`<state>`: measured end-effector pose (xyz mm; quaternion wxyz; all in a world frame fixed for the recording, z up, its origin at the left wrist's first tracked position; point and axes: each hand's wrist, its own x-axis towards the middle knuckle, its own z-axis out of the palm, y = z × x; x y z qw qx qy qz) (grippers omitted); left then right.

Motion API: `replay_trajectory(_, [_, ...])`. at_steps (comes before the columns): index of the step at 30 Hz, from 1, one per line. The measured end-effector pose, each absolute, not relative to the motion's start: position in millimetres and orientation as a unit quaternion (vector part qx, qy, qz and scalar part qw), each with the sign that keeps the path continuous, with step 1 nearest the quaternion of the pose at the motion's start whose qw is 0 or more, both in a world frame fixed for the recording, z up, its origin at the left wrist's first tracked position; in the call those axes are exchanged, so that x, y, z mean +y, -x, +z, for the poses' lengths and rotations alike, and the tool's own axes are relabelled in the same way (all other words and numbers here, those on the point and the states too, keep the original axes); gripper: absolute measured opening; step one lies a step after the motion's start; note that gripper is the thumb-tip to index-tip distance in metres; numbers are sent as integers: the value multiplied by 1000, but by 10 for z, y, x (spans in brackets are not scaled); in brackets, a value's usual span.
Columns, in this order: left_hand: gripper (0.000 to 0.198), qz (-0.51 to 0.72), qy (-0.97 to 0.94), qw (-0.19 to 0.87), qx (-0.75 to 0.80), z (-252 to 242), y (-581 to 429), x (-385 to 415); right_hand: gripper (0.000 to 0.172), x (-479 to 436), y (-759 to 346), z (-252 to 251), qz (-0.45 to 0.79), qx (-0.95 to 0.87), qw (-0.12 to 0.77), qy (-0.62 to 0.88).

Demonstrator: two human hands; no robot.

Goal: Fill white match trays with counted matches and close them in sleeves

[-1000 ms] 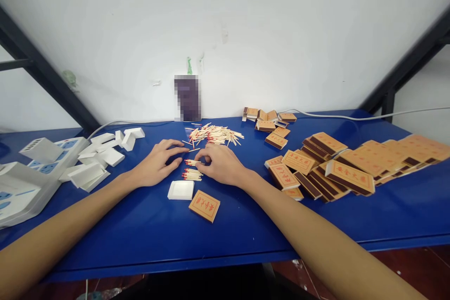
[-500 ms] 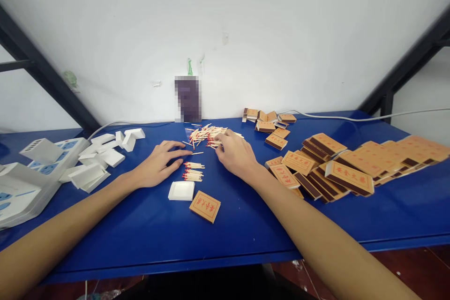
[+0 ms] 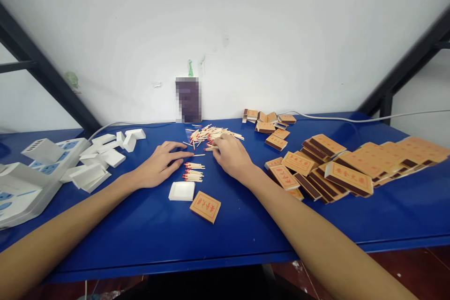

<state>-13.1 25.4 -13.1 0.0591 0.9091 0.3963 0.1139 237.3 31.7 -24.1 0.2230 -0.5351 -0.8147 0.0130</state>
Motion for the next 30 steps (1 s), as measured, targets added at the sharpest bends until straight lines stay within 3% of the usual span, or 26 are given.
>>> replay_trajectory(7, [42, 115, -914, 63, 384, -127, 124, 256, 20, 350, -2235, -263, 41, -841, 249, 479])
replay_trajectory(13, [39, 155, -915, 72, 367, -106, 127, 232, 15, 410, -2154, -136, 70, -860, 213, 458])
replay_trajectory(20, [37, 166, -916, 81, 357, -98, 127, 216, 14, 421, -2202, -229, 47, -853, 258, 451])
replay_trajectory(30, [40, 144, -920, 78, 357, -104, 143, 241, 17, 325, -2228, -242, 45, -857, 254, 445])
